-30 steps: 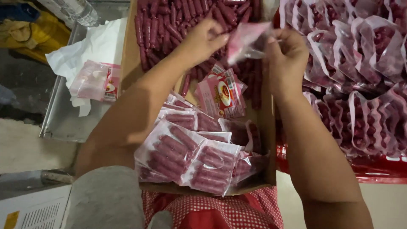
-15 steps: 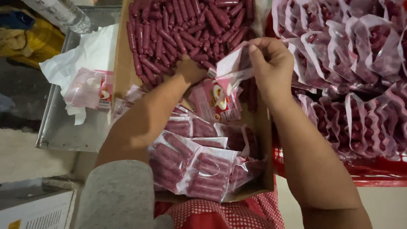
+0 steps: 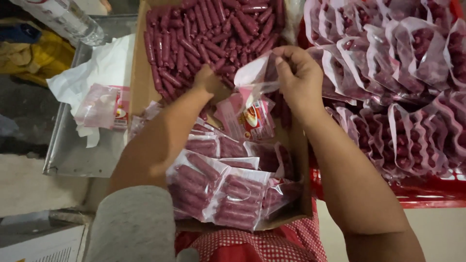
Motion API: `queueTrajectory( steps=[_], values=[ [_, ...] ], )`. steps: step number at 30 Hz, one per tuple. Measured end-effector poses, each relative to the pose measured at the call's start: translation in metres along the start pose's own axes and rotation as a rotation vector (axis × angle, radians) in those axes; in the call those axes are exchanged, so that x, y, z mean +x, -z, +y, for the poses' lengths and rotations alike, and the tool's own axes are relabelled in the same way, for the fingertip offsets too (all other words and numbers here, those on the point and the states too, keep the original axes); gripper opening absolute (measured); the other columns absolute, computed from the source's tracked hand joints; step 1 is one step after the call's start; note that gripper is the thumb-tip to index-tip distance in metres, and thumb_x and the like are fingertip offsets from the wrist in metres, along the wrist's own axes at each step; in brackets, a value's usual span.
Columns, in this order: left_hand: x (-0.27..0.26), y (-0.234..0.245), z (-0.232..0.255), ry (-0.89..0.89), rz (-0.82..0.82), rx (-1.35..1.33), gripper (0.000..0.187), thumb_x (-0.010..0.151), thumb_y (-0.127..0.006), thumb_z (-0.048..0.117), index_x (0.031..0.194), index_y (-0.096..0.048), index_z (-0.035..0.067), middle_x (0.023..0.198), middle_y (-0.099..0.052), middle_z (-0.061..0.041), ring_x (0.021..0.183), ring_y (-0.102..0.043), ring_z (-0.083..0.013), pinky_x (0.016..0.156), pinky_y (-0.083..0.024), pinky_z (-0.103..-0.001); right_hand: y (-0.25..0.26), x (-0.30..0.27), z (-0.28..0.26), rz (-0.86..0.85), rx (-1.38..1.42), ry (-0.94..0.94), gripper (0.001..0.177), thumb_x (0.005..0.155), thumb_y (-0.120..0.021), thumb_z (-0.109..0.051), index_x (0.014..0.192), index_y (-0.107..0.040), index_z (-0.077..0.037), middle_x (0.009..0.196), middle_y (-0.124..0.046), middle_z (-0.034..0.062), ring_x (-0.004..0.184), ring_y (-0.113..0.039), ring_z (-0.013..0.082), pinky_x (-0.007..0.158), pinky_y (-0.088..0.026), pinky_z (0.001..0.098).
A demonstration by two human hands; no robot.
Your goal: The person is manually placing individual sausages into plastic bags and organizing the packaged sausages inside a cardboard box.
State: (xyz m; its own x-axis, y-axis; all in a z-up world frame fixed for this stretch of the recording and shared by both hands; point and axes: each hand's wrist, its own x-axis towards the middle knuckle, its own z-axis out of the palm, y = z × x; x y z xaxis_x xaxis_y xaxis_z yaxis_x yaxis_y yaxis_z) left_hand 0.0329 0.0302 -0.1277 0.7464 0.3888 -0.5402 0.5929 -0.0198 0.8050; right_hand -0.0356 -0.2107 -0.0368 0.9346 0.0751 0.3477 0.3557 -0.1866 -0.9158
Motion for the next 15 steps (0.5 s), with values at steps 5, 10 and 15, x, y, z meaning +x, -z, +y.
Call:
queueTrajectory(
  steps=[5, 10, 15],
  values=[
    [0.014, 0.047, 0.014, -0.46, 0.099, 0.773, 0.021, 0.084, -0.067, 0.026, 0.088, -0.071, 0.005, 0.093, -0.074, -0.02, 0.086, -0.07, -0.0399, 0.074, -0.051, -0.047, -0.005, 0.003, 0.01, 0.023, -0.08, 0.075, 0.018, 0.102, -0.062, -0.006, 0.116, -0.073, -0.006, 0.112, -0.074, 0.0069, 0.102, -0.069, 0.0158, 0.093, -0.055, 0.0296],
    [-0.163, 0.084, 0.106, -0.245, -0.286, 0.385, 0.04, 0.09, -0.06, -0.008, 0.126, -0.063, 0.01, 0.107, -0.067, -0.012, 0.077, -0.059, -0.0109, 0.067, -0.052, -0.016, -0.006, 0.004, 0.017, 0.003, -0.145, 0.052, 0.028, 0.098, -0.06, -0.003, 0.123, -0.073, -0.007, 0.118, -0.076, 0.0093, 0.1, -0.072, 0.0143, 0.088, -0.059, 0.0256],
    [-0.17, 0.081, 0.079, -0.376, -0.59, 0.11, 0.044, 0.073, -0.069, -0.012, 0.115, -0.066, 0.001, 0.092, -0.068, -0.018, 0.059, -0.064, -0.0179, 0.042, -0.046, -0.019, -0.014, 0.0, 0.012, -0.045, -0.184, 0.028, 0.027, 0.098, -0.064, -0.005, 0.124, -0.073, -0.007, 0.12, -0.075, 0.012, 0.11, -0.072, 0.02, 0.096, -0.058, 0.0296]
  ],
)
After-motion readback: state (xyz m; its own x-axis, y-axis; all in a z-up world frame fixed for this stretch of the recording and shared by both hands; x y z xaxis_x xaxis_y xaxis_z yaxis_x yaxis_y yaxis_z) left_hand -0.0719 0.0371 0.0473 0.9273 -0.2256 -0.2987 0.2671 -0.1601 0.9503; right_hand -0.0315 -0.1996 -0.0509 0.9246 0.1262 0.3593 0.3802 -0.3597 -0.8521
